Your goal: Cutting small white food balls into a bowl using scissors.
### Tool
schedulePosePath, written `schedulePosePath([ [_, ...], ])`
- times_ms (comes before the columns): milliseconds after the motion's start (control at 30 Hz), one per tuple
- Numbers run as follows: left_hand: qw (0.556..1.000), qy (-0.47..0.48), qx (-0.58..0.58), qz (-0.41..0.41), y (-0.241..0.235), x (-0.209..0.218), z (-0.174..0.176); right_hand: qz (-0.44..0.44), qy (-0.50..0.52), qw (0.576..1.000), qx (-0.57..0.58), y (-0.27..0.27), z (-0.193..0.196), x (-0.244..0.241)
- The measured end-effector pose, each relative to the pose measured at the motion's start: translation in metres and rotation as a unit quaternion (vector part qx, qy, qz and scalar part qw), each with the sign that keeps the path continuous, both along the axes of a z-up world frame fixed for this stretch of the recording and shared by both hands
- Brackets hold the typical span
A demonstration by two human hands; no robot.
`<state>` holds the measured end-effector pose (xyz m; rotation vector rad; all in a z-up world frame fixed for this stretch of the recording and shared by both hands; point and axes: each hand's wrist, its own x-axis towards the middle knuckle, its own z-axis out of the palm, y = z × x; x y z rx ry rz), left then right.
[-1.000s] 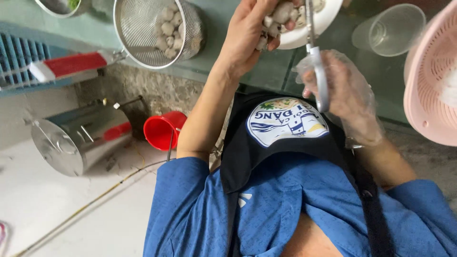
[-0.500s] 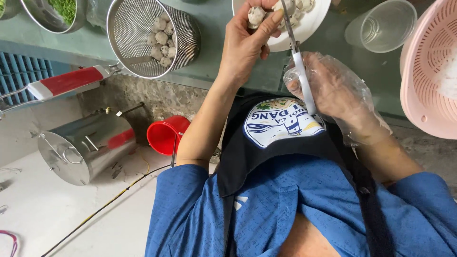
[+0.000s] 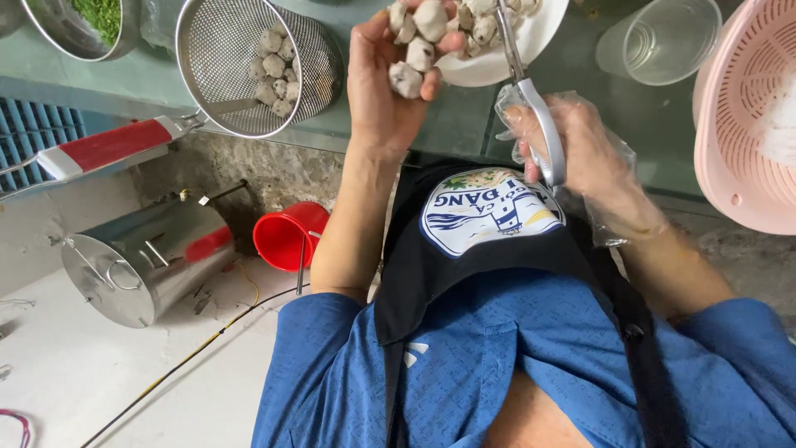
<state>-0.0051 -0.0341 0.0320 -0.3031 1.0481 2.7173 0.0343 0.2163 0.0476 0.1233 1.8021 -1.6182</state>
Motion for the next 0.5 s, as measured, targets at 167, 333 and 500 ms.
schedulePosePath([
  [167, 0.989, -0.035, 0.140, -0.023, -0.009, 0.002, -0.011, -0.033, -0.031, 0.999, -0.008, 0.000, 0.000, 0.001],
  [333, 0.976, 0.011, 0.213, -0.033, -0.002, 0.005, -0.020, -0.005, 0.030, 0.996, -0.086, 0.012, -0.034, 0.005],
  [500, 0.975, -0.029, 0.219, -0.006, -0.001, 0.002, -0.017, 0.046, 0.134, 0.984, -0.104, 0.017, -0.040, 0.006],
])
